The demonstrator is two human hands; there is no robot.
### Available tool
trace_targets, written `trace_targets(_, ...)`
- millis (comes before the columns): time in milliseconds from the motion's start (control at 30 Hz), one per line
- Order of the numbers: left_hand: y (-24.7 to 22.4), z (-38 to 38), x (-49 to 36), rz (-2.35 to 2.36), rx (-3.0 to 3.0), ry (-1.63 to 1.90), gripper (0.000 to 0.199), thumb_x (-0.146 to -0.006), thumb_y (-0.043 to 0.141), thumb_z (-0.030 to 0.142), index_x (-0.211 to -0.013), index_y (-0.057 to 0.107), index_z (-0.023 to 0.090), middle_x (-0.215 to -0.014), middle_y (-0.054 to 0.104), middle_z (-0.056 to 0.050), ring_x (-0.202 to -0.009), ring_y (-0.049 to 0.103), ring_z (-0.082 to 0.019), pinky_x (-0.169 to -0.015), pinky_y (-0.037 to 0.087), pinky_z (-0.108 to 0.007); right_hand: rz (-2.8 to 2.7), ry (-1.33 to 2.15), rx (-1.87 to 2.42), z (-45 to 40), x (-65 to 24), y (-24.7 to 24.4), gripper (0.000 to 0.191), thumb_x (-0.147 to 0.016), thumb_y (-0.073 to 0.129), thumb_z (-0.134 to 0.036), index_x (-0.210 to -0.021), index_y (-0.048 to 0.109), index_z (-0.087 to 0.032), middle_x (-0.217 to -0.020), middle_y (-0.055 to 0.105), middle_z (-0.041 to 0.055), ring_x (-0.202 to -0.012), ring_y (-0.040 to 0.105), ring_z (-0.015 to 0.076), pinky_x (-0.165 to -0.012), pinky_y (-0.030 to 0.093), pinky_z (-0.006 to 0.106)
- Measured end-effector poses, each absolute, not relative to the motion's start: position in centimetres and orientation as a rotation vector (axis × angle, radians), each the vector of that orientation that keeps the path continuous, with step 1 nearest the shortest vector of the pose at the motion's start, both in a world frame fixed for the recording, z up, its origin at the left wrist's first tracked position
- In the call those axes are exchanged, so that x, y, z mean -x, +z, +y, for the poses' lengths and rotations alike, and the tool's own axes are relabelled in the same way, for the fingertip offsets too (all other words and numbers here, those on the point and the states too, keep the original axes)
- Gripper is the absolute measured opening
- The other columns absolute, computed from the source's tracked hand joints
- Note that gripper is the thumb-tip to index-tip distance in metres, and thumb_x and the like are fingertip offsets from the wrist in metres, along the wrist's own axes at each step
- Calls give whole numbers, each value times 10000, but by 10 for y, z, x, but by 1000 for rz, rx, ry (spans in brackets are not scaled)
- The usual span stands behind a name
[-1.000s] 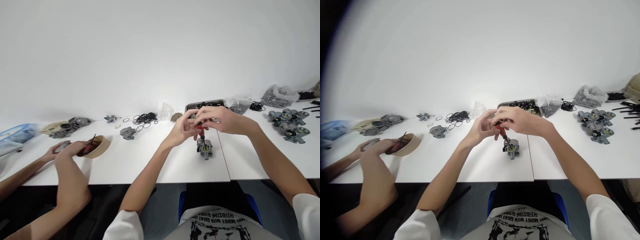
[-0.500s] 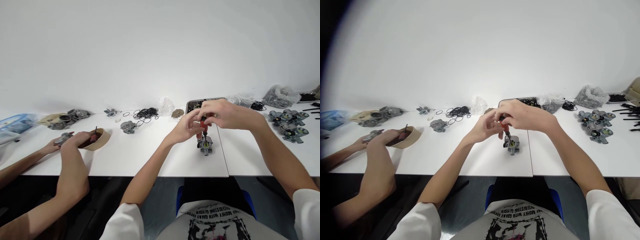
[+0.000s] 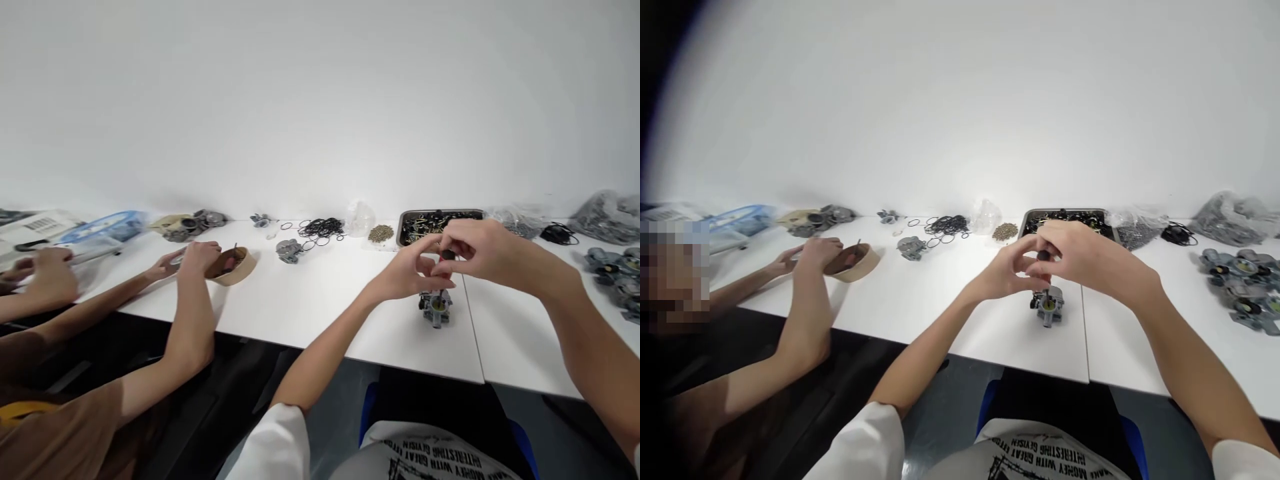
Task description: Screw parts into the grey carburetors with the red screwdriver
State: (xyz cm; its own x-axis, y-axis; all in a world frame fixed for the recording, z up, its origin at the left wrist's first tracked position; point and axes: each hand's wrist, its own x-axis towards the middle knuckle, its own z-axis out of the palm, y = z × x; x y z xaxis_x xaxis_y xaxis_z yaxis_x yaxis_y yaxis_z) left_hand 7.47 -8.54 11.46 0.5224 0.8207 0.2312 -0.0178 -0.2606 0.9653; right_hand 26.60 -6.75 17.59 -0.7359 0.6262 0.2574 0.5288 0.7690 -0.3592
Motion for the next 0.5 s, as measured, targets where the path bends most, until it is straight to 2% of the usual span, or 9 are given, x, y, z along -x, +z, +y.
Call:
trace_targets(100, 112, -84, -75, 755, -1603, 956, 596, -734, 796, 207, -1260, 516, 220, -882, 564, 13, -620, 637, -91, -503, 533, -215, -2581, 283, 918, -67, -267, 172, 359, -914, 581, -514, -765, 584, -188, -742, 557, 32, -593, 450, 134, -536, 322, 280)
trace_targets(200, 111, -84, -72, 695, -1615, 969, 483, -835, 689, 194, -1278, 498, 198, -859, 586, -2, -582, 610, -70, -493, 511, -205, -2615, 408, 750, -62, -277, 168, 302, -974, 495, -476, -997, 671, -232, -1005, 638, 76, -720, 574, 165, -602, 415, 292)
trace_targets(267, 111, -84, -71, 644, -1665, 963, 483, -848, 670, 180, -1293, 483, 195, -942, 621, -40, -603, 612, -66, -532, 527, -221, -2624, 442, 667, -58, -281, 165, 298, -993, 461, -448, -1081, 678, -263, -1098, 642, 80, -796, 609, 180, -661, 447, 305)
trace_targets(300, 111, -84, -72, 628, -1684, 963, 522, -826, 698, 177, -1299, 480, 201, -997, 622, -55, -617, 613, -65, -550, 533, -231, -2614, 416, 692, -57, -281, 164, 296, -986, 476, -455, -1049, 685, -256, -1048, 652, 75, -769, 604, 176, -647, 440, 302)
trace_targets(367, 110, -83, -76, 637, -1686, 996, 590, -749, 779, 177, -1269, 504, 212, -1075, 598, -62, -641, 611, -67, -559, 529, -240, -2569, 312, 840, -58, -277, 161, 322, -947, 539, -507, -900, 678, -219, -821, 637, 45, -634, 542, 149, -559, 381, 284)
trace_targets(433, 109, -82, -81, 676, -1656, 1080, 578, -689, 827, 186, -1191, 540, 197, -1051, 588, -50, -655, 599, -69, -548, 513, -233, -2520, 206, 961, -61, -271, 161, 379, -915, 573, -553, -785, 636, -202, -649, 560, 14, -547, 464, 134, -500, 309, 279)
trace_targets(500, 109, -81, -84, 702, -1629, 1125, 548, -707, 815, 203, -1180, 538, 193, -990, 597, -36, -628, 576, -61, -518, 491, -219, -2499, 179, 939, -63, -269, 164, 377, -933, 540, -547, -805, 640, -207, -647, 560, 19, -554, 469, 144, -500, 317, 286)
